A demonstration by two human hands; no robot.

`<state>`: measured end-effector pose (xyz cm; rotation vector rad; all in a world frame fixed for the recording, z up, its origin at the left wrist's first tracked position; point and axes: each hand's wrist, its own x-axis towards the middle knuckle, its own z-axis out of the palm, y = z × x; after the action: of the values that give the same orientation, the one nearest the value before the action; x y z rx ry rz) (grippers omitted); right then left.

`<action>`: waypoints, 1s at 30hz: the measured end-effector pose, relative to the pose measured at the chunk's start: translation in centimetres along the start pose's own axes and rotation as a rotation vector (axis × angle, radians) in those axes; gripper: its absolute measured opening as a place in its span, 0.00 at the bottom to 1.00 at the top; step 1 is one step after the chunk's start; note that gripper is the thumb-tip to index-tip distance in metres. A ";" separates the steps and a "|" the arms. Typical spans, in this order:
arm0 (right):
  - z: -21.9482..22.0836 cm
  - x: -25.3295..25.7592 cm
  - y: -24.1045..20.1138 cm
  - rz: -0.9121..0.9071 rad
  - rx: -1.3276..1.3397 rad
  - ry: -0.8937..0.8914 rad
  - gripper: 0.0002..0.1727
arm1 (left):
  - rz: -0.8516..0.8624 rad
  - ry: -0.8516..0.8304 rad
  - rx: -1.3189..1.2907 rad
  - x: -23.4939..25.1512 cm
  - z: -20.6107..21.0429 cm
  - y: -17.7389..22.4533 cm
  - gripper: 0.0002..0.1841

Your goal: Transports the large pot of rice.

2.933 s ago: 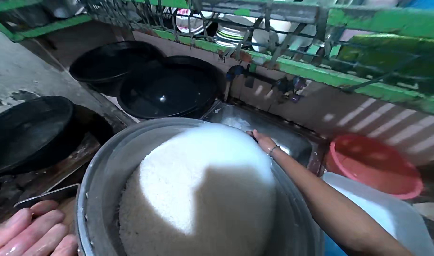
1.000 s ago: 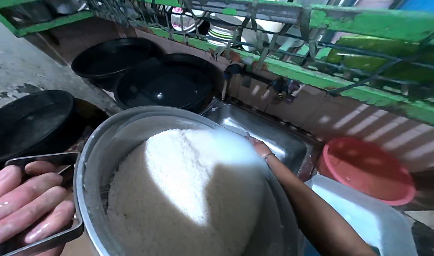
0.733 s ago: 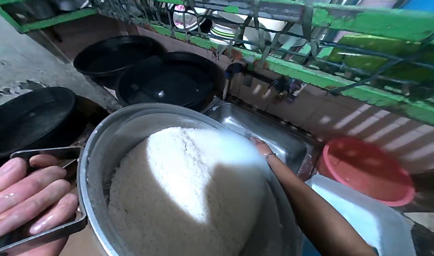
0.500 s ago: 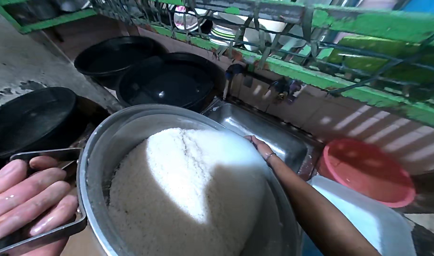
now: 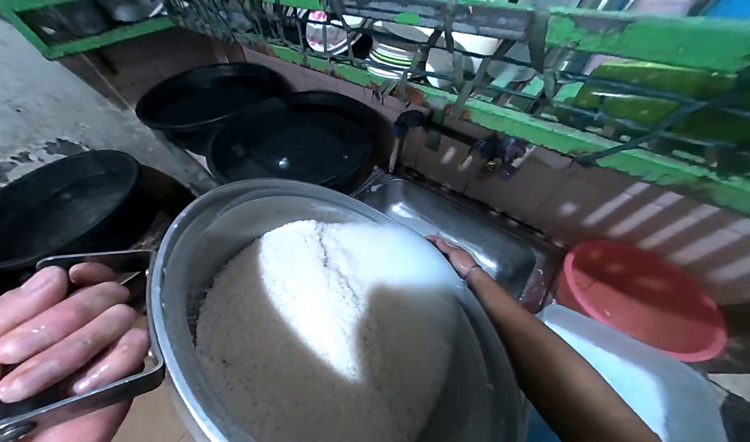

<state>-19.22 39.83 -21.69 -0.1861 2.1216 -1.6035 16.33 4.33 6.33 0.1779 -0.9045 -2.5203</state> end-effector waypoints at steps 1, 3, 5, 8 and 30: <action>-0.1 0.0 0.1 0.001 0.005 -0.004 0.28 | -0.002 -0.003 -0.008 0.0 0.0 0.0 0.23; -0.1 -0.1 0.0 0.008 0.027 -0.008 0.26 | -0.007 -0.015 -0.012 0.1 0.0 0.0 0.23; 0.0 -0.3 -0.2 0.039 0.037 0.001 0.26 | -0.004 -0.018 -0.003 0.2 0.1 0.0 0.23; 0.5 -1.1 -1.6 0.139 0.016 0.054 0.28 | -0.001 -0.012 -0.007 0.3 0.3 -0.1 0.23; 0.7 -0.2 -1.7 0.308 -0.138 0.100 0.40 | 0.083 -0.017 -0.031 1.4 0.8 -1.0 0.20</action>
<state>-18.98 38.79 -20.22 0.1738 2.2106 -1.3143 14.52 4.83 6.35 0.1075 -0.8614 -2.4604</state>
